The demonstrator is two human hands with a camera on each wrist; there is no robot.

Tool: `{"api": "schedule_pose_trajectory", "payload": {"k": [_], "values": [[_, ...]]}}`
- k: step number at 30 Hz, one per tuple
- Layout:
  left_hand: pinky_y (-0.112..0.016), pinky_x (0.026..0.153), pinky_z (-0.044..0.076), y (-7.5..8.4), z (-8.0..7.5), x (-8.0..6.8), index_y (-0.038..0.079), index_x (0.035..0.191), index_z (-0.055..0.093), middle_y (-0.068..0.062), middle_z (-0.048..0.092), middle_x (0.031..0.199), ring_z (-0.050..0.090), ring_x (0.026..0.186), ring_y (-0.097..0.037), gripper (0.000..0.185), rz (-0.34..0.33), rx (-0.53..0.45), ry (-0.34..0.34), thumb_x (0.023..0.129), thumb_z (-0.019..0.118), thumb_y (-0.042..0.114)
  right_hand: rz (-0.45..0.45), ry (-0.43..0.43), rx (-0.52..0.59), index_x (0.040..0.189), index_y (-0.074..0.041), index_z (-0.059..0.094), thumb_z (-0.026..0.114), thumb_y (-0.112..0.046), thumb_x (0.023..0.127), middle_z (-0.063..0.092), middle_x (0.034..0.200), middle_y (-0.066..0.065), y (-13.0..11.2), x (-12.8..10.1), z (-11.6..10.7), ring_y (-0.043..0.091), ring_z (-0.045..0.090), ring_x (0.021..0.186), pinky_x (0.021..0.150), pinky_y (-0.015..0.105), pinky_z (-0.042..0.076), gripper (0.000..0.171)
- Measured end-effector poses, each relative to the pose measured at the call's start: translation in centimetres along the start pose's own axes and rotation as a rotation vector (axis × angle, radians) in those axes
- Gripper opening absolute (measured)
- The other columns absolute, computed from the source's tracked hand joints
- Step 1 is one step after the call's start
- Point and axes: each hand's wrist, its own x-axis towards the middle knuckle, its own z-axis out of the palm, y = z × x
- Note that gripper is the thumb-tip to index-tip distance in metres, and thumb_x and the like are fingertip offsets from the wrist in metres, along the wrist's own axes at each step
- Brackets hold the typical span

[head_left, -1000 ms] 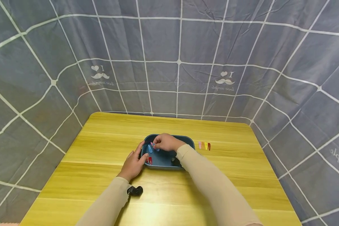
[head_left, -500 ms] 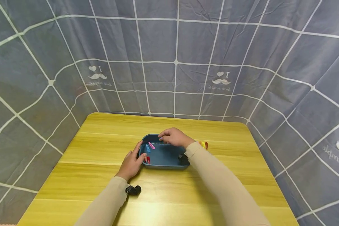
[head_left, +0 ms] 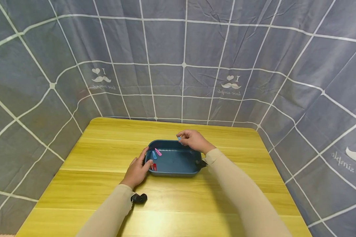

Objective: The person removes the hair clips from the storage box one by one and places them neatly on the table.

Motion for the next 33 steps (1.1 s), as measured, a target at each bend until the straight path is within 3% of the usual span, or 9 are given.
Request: {"api": "schedule_pose_trajectory", "payload": {"k": [7, 12, 18, 24, 29, 33], "values": [[-0.061, 0.133, 0.013, 0.0, 0.1, -0.1, 0.035, 0.169, 0.019, -0.019, 0.043, 0.165, 0.039, 0.151, -0.051, 0.067, -0.009, 0.003, -0.005, 0.111, 0.05, 0.042, 0.024, 0.031, 0.047, 0.145, -0.006, 0.063, 0.064, -0.012, 0.103, 0.073, 0.115, 0.019, 0.4, -1.0, -1.2, 0.021, 0.069, 0.097, 0.089, 0.032, 0.06, 0.043], [-0.063, 0.132, 0.014, -0.2, 0.1, -0.2, 0.036, 0.169, 0.02, -0.02, 0.044, 0.164, 0.039, 0.151, -0.052, 0.067, -0.011, 0.003, -0.002, 0.111, 0.051, 0.041, 0.053, 0.061, 0.046, 0.145, -0.009, 0.063, 0.064, -0.013, 0.103, 0.067, 0.119, 0.015, 1.1, -1.7, -2.2, 0.032, 0.072, 0.102, 0.09, 0.043, 0.062, 0.043], [-0.066, 0.131, 0.015, -0.4, 0.1, -0.1, 0.037, 0.169, 0.019, -0.021, 0.044, 0.163, 0.037, 0.151, -0.054, 0.065, -0.006, 0.005, 0.001, 0.111, 0.049, 0.043, 0.085, 0.08, 0.011, 0.147, -0.01, 0.062, 0.065, -0.015, 0.102, 0.066, 0.123, 0.015, 2.4, -2.6, -4.0, 0.031, 0.072, 0.103, 0.098, 0.053, 0.06, 0.045], [-0.067, 0.13, 0.015, -0.5, -0.1, 0.3, 0.039, 0.169, 0.019, -0.02, 0.044, 0.164, 0.034, 0.152, -0.056, 0.065, -0.003, 0.001, 0.007, 0.111, 0.049, 0.044, 0.144, 0.102, -0.017, 0.15, -0.011, 0.06, 0.062, -0.015, 0.105, 0.064, 0.129, 0.018, 4.2, -3.7, -6.0, 0.041, 0.069, 0.114, 0.094, 0.05, 0.06, 0.045], [-0.066, 0.131, 0.014, -0.6, 0.0, 0.4, 0.039, 0.169, 0.019, -0.02, 0.045, 0.163, 0.038, 0.151, -0.054, 0.066, 0.01, 0.0, 0.003, 0.111, 0.05, 0.044, 0.179, 0.139, -0.054, 0.15, -0.008, 0.059, 0.062, -0.016, 0.106, 0.065, 0.131, 0.019, 6.3, -4.9, -7.4, 0.035, 0.066, 0.117, 0.094, 0.046, 0.059, 0.045], [-0.064, 0.131, 0.014, -0.8, 0.1, 0.4, 0.037, 0.169, 0.02, -0.021, 0.046, 0.162, 0.043, 0.148, -0.053, 0.066, 0.027, 0.004, 0.009, 0.111, 0.049, 0.044, 0.181, 0.169, -0.087, 0.149, -0.003, 0.058, 0.063, -0.014, 0.105, 0.065, 0.131, 0.022, 7.8, -6.1, -8.2, 0.035, 0.067, 0.116, 0.096, 0.05, 0.059, 0.046]]}}
